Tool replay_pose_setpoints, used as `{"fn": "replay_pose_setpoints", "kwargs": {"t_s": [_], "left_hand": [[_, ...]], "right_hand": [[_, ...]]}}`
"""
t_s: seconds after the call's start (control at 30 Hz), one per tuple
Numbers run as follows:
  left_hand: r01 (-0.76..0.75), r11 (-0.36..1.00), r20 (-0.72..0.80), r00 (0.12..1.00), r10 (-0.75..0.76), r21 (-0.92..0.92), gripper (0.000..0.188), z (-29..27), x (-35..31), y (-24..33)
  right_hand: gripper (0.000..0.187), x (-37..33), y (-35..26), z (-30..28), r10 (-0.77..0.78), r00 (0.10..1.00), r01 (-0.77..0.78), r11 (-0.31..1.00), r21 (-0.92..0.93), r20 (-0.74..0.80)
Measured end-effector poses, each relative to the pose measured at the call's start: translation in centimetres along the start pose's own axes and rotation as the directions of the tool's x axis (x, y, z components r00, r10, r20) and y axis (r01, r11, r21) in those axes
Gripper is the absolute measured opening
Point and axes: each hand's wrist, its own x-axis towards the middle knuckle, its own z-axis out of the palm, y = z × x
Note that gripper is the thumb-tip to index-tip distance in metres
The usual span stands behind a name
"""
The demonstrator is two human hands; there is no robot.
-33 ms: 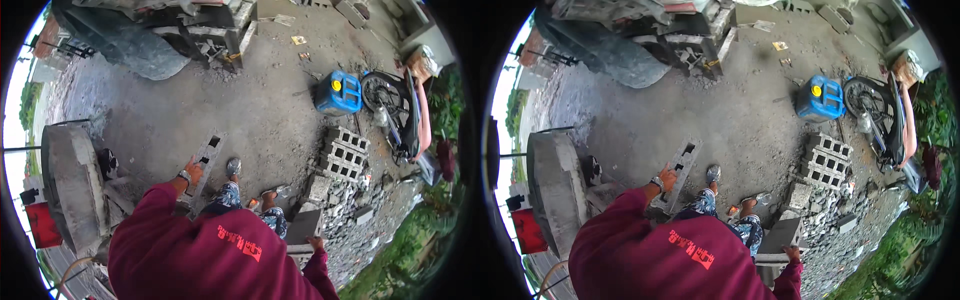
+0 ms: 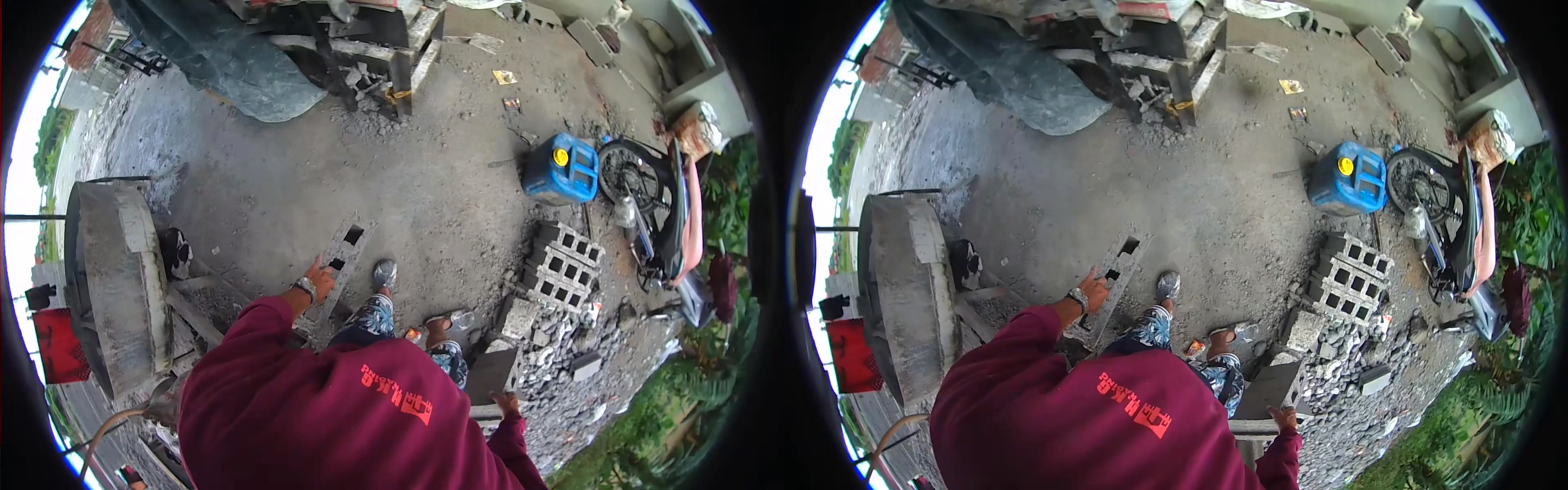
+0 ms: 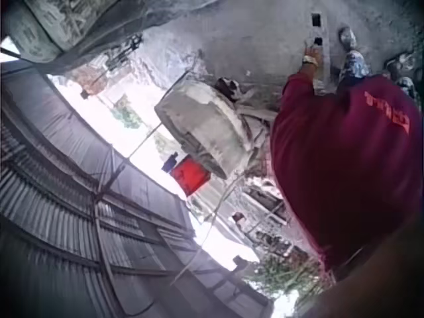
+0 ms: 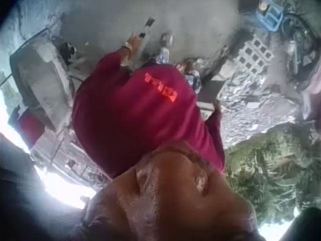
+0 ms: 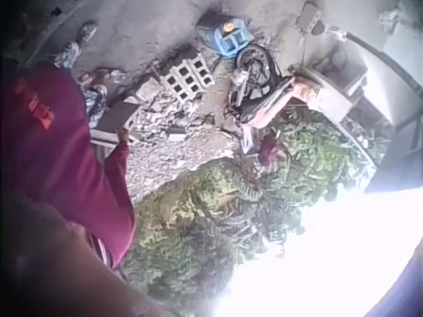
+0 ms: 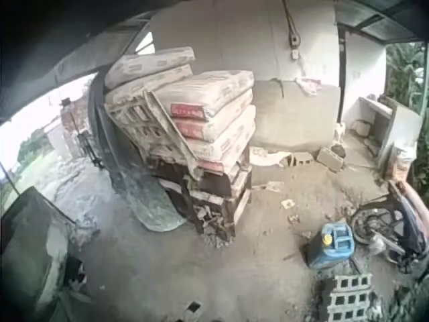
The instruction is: The person carries cinder blocks from one area and stacks them on top of an existing row of blocks in another area.
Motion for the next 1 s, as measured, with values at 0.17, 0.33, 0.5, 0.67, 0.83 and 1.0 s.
{"fn": "replay_pose_setpoints", "kwargs": {"t_s": [0.17, 0.33, 0.5, 0.67, 0.83, 1.0], "left_hand": [[0.074, 0.996, 0.315, 0.947, -0.055, -0.049, 0.038, 14.5, -2.7, -2.1], [0.181, 0.939, 0.307, 0.948, -0.087, -0.291, 0.042, 15.0, -8.5, -5.0], [0.399, 0.739, 0.331, 0.91, -0.249, -0.543, 0.041, 19.3, -13.4, -6.7], [0.52, 0.47, 0.232, 0.808, -0.542, -0.713, 0.025, 22.6, -15.5, -8.1], [0.592, -0.017, 0.52, 0.692, -0.5, -0.805, 0.035, 23.7, -15.3, -11.9], [0.542, -0.203, 0.564, 0.666, -0.489, -0.816, 0.023, 25.4, -15.2, -17.8]], "right_hand": [[0.089, 1.0, -16.2, 2.5, -0.025, 0.986, 0.104, 0.871, -0.481, 0.168], [0.087, 6.1, -35.7, 3.0, -0.194, 0.948, 0.317, 0.653, -0.688, 0.253], [0.085, 8.5, -53.7, 7.3, -0.246, 0.892, 0.45, 0.401, -0.798, 0.38], [0.084, 10.1, -69.9, 16.6, -0.238, 0.83, 0.546, 0.156, -0.823, 0.505], [0.082, 9.0, -88.0, 28.9, -0.247, 0.736, 0.632, -0.084, -0.77, 0.63], [0.077, 5.7, -103.5, 39.3, -0.163, 0.767, 0.494, -0.467, -0.733, 0.62]]}}
